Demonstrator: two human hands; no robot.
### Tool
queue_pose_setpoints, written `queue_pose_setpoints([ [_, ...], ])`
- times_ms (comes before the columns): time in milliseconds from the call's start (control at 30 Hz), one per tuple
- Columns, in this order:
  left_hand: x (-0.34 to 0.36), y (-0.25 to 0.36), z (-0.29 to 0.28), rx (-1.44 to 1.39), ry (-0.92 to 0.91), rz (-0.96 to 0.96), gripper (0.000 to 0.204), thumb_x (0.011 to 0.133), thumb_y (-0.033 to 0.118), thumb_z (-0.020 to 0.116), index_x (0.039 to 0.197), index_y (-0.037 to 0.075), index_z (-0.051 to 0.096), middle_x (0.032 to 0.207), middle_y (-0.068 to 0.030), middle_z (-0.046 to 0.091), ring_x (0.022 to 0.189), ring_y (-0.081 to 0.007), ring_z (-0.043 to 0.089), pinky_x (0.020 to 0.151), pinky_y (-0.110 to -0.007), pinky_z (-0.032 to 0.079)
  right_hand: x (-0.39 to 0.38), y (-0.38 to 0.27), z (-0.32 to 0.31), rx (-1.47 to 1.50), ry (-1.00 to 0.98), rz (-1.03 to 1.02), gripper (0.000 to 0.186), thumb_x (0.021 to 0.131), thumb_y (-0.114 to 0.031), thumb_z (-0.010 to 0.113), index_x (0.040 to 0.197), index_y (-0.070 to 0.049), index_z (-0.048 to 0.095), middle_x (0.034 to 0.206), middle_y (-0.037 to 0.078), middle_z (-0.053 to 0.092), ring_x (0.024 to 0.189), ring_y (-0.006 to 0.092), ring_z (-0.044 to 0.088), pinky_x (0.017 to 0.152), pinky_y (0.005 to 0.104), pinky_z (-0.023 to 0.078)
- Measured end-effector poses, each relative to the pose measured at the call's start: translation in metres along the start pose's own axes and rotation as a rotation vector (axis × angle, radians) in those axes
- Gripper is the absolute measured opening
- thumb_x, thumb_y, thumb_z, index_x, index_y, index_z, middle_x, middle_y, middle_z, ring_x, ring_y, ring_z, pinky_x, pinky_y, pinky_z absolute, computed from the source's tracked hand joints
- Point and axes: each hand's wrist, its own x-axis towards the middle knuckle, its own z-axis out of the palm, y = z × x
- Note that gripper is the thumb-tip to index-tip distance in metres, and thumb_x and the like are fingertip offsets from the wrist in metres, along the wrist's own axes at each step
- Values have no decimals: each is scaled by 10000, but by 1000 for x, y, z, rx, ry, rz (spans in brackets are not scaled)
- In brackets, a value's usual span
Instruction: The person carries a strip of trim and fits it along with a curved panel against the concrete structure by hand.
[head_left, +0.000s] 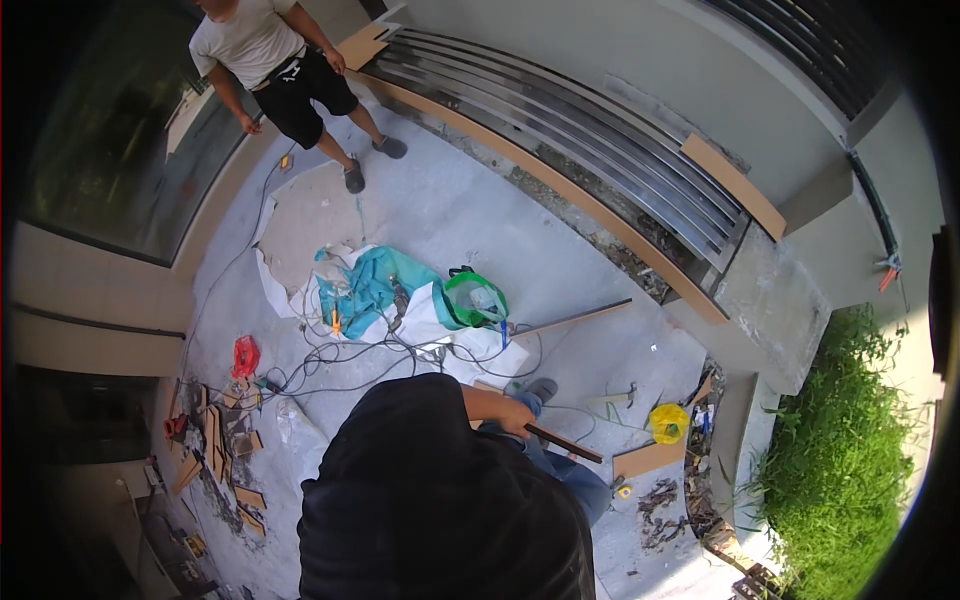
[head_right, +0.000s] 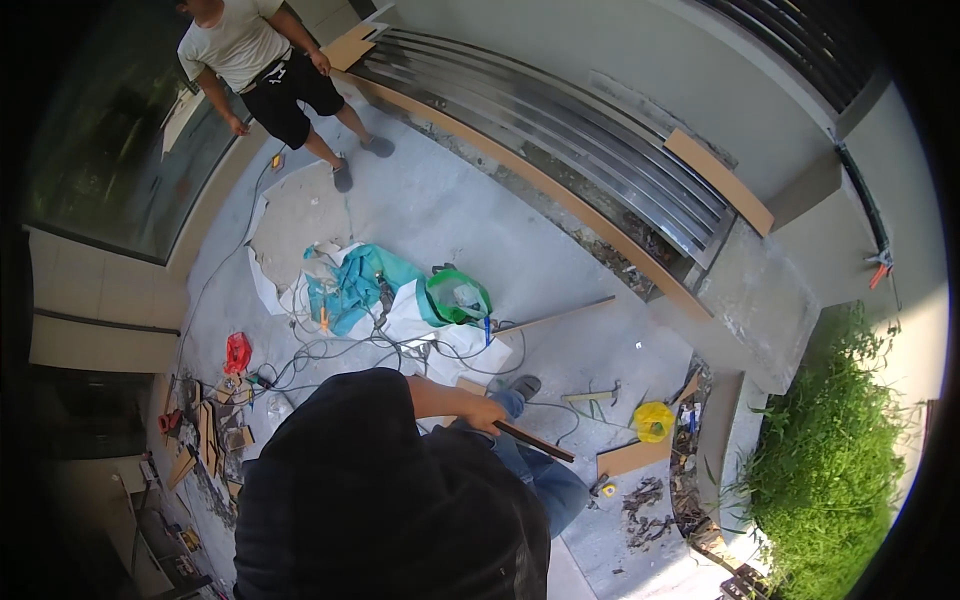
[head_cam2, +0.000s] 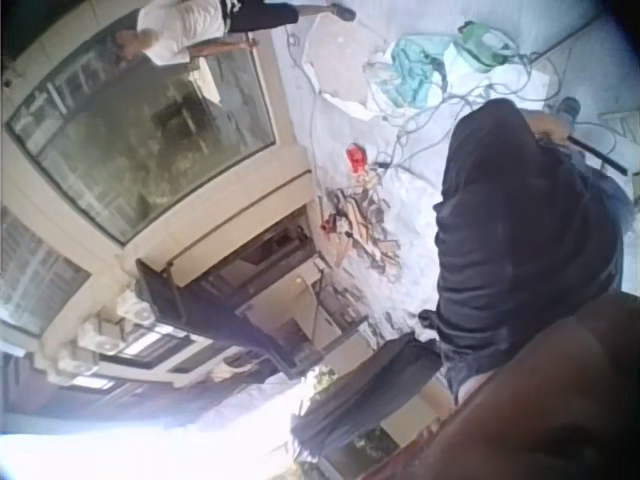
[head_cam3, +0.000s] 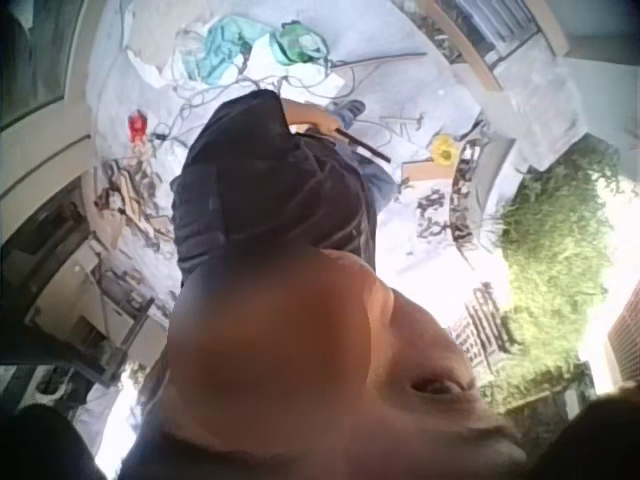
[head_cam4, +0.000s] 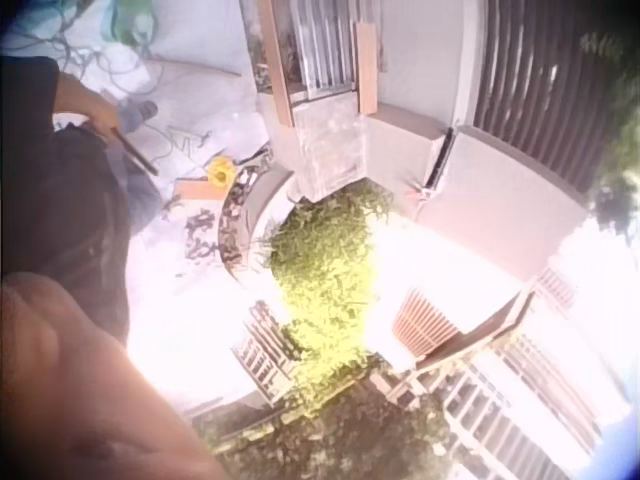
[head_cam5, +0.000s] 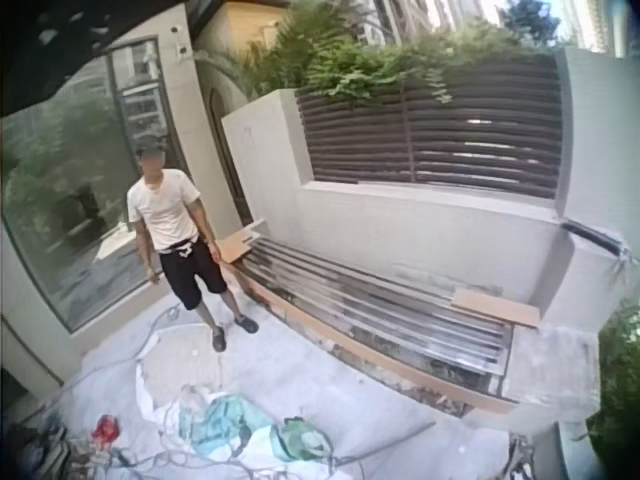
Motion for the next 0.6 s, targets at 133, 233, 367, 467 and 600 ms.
queue_pose_setpoints([
  [133,37,31,-15,-90,55,-128,522,982,491,607,1144,1,683,1123,-246,701,1068,-433,660,902,-507,509,24,-3,-90,-24,-54,-32,324,942,-236,639,1198,-41,679,1176,162,730,1106,279,686,953,380,520],
  [233,54,61,-38,-177,159,-238,585,1006,554,540,1218,15,627,1164,-260,675,1093,-443,644,913,-524,499,38,5,-163,-53,-120,-63,323,947,-240,635,1197,-41,676,1176,156,730,1108,272,685,955,375,519],
  [367,91,123,-45,-315,382,-375,634,1009,595,523,1254,14,590,1108,-268,685,1060,-460,645,891,-542,501,63,17,-273,-76,-275,-136,322,953,-246,629,1197,-42,673,1177,148,731,1111,262,682,957,370,518],
  [467,119,160,-64,-325,419,-485,618,1026,615,475,1215,39,593,1053,-272,684,1008,-466,651,859,-546,503,82,20,-350,-64,-381,-223,321,957,-250,625,1197,-42,670,1178,142,731,1113,254,680,959,365,517],
  [600,137,195,-81,-442,500,-601,611,1024,616,479,1210,46,593,1035,-263,688,999,-467,653,854,-544,504,164,-8,-423,-149,-452,-403,319,964,-255,620,1197,-42,667,1179,133,731,1116,244,678,961,359,516],
])
